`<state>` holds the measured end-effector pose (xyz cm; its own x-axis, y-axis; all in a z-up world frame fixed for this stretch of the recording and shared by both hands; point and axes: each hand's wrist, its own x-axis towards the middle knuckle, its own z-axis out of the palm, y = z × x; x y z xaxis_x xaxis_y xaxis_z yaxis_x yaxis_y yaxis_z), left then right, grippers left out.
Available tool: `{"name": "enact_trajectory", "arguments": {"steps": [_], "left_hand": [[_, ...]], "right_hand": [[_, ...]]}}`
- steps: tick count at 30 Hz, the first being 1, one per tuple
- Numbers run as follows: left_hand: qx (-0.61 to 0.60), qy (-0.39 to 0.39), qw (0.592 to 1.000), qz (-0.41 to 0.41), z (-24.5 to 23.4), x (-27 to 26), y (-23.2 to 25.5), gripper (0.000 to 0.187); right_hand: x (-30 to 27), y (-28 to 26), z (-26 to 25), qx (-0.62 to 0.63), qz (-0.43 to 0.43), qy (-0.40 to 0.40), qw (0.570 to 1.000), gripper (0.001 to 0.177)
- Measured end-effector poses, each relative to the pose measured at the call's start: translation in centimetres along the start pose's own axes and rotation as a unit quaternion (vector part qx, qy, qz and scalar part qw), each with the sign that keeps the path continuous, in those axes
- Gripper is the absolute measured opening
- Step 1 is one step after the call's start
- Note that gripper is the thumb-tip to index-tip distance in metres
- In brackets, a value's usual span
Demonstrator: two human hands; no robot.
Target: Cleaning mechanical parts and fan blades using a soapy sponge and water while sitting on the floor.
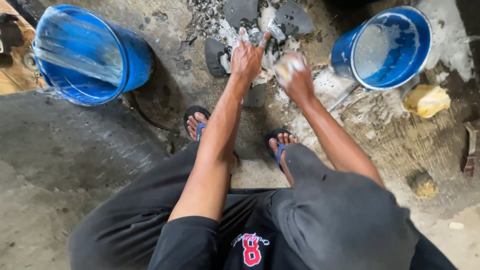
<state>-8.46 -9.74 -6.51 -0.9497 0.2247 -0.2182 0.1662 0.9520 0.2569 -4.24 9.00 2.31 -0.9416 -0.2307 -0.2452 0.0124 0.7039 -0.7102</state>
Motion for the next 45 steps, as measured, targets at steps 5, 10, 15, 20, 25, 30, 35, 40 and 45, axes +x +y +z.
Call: {"name": "enact_trajectory", "arguments": {"steps": [5,10,15,20,25,30,35,40,45], "left_hand": [[-0.022,-0.013,0.999,-0.02,-0.7,0.1,0.2,0.08],[0.023,-0.061,0.997,-0.027,-2.8,0.2,0.7,0.088],[0.012,-0.041,0.999,-0.022,-1.7,0.1,0.4,0.095],[0.013,-0.016,1.0,-0.02,-1.2,0.5,0.3,0.091],[0.015,-0.012,1.0,-0.017,-1.1,-0.2,0.3,0.087],[0.041,0.005,0.999,0.0,-0.6,0.3,0.0,0.093],[-0.006,-0.005,1.0,-0.019,-3.3,-0.8,0.8,0.089],[0.006,-0.032,0.999,-0.013,-4.0,-0.8,0.8,0.094],[-0.007,-0.045,0.999,-0.018,-3.6,-1.3,0.5,0.094]], "right_hand": [[-4.7,7.3,-1.2,-0.102,-0.058,0.064,0.991,0.03],[-0.9,4.8,-1.4,-0.172,-0.038,0.069,0.982,0.032],[0.0,5.5,-1.1,-0.252,-0.056,0.019,0.966,0.036],[3.4,3.8,-0.8,-0.281,-0.027,-0.048,0.958,0.026],[3.7,2.6,1.1,-0.267,-0.105,0.029,0.958,0.026],[-1.1,3.8,-0.5,-0.27,-0.214,-0.013,0.939,0.038],[4.4,3.1,2.9,-0.17,-0.059,0.02,0.983,0.068],[-1.5,2.4,-0.5,-0.174,-0.153,-0.029,0.972,0.037],[-6.5,2.7,-6.3,-0.283,-0.162,-0.104,0.94,0.061]]}}
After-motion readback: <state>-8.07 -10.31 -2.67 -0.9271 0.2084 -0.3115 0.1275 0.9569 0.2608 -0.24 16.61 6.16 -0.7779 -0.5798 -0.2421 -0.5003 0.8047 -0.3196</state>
